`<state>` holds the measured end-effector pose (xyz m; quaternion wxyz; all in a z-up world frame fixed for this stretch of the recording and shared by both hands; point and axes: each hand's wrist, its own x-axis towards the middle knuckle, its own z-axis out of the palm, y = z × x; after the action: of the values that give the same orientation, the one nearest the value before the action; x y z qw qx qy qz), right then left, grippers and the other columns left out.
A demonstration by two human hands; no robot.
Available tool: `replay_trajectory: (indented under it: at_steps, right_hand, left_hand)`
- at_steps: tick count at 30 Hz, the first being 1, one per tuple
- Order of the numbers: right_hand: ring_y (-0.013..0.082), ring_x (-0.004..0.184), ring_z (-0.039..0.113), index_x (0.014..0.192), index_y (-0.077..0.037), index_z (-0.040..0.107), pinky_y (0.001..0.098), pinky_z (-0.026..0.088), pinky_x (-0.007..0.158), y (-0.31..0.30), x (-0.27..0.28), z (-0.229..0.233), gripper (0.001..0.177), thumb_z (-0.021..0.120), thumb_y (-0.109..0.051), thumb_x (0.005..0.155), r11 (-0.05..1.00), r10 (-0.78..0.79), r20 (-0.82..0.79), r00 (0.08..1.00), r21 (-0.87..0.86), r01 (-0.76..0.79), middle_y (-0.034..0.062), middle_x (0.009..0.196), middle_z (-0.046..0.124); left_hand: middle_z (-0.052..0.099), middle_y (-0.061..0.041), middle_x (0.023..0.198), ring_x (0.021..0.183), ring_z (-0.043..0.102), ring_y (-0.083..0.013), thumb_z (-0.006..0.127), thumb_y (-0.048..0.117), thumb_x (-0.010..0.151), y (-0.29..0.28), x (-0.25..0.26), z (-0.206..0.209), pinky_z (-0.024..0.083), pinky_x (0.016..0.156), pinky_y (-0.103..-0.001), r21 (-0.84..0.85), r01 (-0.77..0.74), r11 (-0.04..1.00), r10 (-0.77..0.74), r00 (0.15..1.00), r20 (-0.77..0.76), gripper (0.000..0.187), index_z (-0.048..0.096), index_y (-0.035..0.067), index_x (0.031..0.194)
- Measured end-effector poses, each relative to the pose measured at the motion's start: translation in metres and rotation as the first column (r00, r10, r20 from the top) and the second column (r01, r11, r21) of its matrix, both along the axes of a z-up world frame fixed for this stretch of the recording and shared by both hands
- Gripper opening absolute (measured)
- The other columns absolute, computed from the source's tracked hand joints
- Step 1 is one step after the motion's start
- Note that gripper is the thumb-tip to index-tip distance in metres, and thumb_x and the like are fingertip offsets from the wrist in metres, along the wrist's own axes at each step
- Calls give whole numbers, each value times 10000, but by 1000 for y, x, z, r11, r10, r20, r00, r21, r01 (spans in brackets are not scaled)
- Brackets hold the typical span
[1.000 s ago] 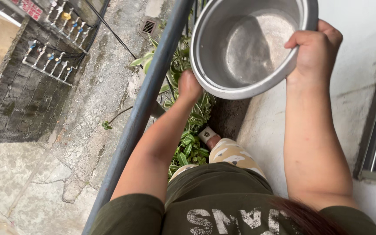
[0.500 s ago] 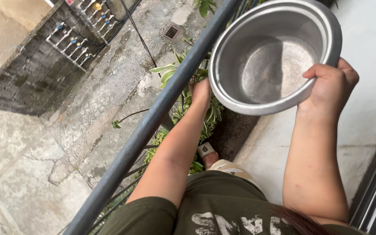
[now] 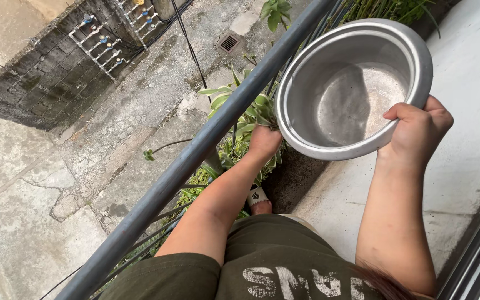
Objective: The person carries a metal pot to a sink, fills it with water from a tap, and then walks to a balcony to water several potted plants. The person pours water from the pot onto the plants one by one.
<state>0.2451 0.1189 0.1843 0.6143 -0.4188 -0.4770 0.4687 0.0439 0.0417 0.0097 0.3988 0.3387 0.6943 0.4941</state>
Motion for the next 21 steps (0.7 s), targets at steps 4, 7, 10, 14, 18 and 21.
replay_trajectory:
  at_steps: [4, 7, 10, 14, 18, 21]
  right_hand:
    - [214, 692, 551, 621, 6, 490, 298, 482, 696, -1, 1, 1, 139, 526, 136, 585, 1000, -4, -19, 1000, -6, 4, 109, 736, 575]
    - [218, 696, 552, 621, 0, 483, 298, 495, 725, 0, 2, 1, 148, 533, 137, 595, 1000, -3, -15, 1000, -11, 3, 107, 728, 563]
    - [225, 723, 580, 630, 1, 505, 296, 520, 764, 0, 2, -1, 147, 537, 140, 593, 999, 2, -37, 999, -36, -3, 114, 736, 571]
    - [228, 751, 593, 638, -1, 516, 293, 518, 776, 0, -2, -2, 153, 535, 140, 581, 998, -14, -40, 999, -67, 12, 117, 752, 573]
    - [239, 752, 611, 627, 1, 542, 306, 535, 782, -4, -2, 3, 144, 522, 132, 573, 997, -17, -24, 1000, -71, 15, 120, 758, 597]
    - [253, 764, 641, 627, -27, 539, 312, 587, 845, -5, -4, 6, 168, 520, 126, 560, 997, -29, -13, 999, -68, 28, 124, 744, 593]
  left_hand:
    - [725, -174, 1218, 1142, 679, -320, 663, 270, 929, -2, -4, -10, 518, 989, -435, 311, 34, 950, -36, 999, -2, 369, 655, 60, 1233]
    - [715, -187, 1191, 1098, 684, -325, 542, 297, 1061, 9, -9, -31, 528, 979, -432, 85, 132, 988, -125, 988, -88, 327, 652, 60, 1257]
    - [719, -212, 1135, 1027, 705, -338, 497, 255, 1072, 20, -8, -51, 545, 953, -434, -75, 247, 966, -256, 949, -181, 312, 669, 43, 1224]
    - [744, -195, 1104, 1000, 716, -309, 583, 141, 926, 26, 3, -56, 582, 887, -420, 166, 204, 965, -186, 975, -120, 249, 710, 18, 1102]
    - [716, -199, 1109, 1004, 676, -311, 611, 154, 927, 28, 6, -50, 546, 896, -430, 101, 281, 955, -255, 943, -212, 263, 717, 11, 1120]
    - [720, -179, 1164, 1041, 708, -294, 528, 272, 994, 33, 3, -54, 554, 957, -404, -169, 260, 951, -237, 960, 147, 345, 713, 15, 1132]
